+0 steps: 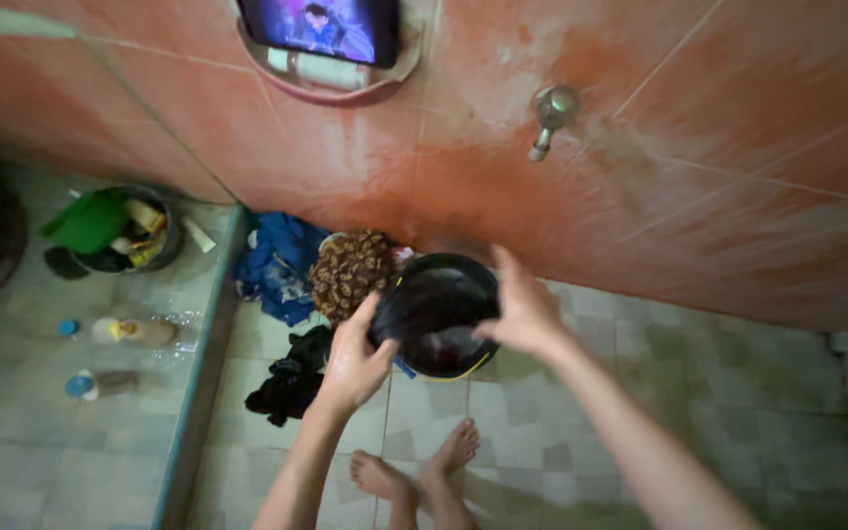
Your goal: The person hand-washes multiple garments in a black bucket filled with water. They submerge, agitate, and wring out each item one by one, including a black cloth, a purple cloth, a teal cloth, a maroon cloth, and a patterned brown cloth, placing the wet items on the floor beside the bucket.
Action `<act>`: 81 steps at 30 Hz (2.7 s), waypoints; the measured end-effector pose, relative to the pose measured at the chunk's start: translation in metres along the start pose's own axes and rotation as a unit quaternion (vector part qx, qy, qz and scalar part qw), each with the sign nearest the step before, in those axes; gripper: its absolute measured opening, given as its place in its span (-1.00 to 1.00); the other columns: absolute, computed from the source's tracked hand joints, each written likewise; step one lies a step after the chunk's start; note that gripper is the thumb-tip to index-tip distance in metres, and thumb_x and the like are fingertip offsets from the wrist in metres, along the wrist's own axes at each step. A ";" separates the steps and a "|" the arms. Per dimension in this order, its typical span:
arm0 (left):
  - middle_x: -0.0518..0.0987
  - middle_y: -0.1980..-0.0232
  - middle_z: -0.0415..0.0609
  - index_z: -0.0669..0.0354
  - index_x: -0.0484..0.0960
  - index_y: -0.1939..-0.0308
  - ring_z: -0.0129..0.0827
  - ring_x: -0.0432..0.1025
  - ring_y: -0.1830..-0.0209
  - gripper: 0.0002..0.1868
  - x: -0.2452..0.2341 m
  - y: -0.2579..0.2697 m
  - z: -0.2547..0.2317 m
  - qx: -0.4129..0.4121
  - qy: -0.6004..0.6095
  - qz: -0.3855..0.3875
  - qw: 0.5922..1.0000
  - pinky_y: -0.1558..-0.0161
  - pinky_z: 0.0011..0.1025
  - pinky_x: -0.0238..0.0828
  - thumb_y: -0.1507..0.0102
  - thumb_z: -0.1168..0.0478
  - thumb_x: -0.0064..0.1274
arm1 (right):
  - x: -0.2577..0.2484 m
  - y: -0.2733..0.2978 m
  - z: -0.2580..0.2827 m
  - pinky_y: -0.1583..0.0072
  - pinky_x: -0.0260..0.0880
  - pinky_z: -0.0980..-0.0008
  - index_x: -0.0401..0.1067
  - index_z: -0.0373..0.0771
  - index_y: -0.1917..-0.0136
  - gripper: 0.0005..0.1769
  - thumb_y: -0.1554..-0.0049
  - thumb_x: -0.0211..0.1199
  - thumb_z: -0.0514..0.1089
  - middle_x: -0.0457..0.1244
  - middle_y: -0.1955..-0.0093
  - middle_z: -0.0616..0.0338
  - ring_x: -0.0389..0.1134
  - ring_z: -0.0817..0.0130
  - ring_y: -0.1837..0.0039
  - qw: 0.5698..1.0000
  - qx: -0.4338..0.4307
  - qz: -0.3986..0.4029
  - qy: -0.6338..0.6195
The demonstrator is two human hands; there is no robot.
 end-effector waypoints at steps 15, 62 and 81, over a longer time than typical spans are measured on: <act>0.56 -0.12 -0.05 0.20 0.43 -0.26 -0.38 0.46 -0.12 -0.27 -0.066 0.007 0.009 -0.117 0.306 0.079 0.942 -0.18 -0.36 0.41 -0.02 0.32 0.37 | 0.079 0.003 0.148 0.09 0.52 0.38 0.45 -0.33 -0.04 -0.75 -0.07 0.31 -0.31 0.37 0.10 0.18 0.41 0.47 0.08 0.895 -0.003 0.216 -0.390; 0.63 0.32 0.07 0.40 0.62 0.16 -0.27 0.52 0.38 -0.67 0.002 0.110 0.034 -0.419 0.366 0.426 0.713 0.31 -0.36 0.47 -0.13 0.24 0.36 | 0.080 0.079 0.217 -0.04 0.52 0.02 0.43 -0.07 -0.15 -0.78 -0.21 0.18 -0.15 0.35 -0.16 0.08 0.40 -0.02 -0.17 0.814 -0.562 0.038 0.140; 0.67 0.10 0.15 0.17 0.29 -0.13 0.06 0.59 0.09 -0.49 -0.032 0.062 0.044 -0.251 -0.348 0.087 0.899 0.06 -0.01 0.51 -0.22 0.04 0.09 | 0.202 0.014 0.129 0.11 0.53 0.10 0.53 -0.15 0.08 -0.86 -0.15 0.16 -0.18 0.43 0.16 0.03 0.51 0.06 0.10 0.916 -0.176 0.156 0.325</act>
Point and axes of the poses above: each hand's wrist, its own y-axis away from the middle knuckle, its own x-axis out of the palm, z = x × y, the point moved 9 cm from there along -y, towards the middle knuckle
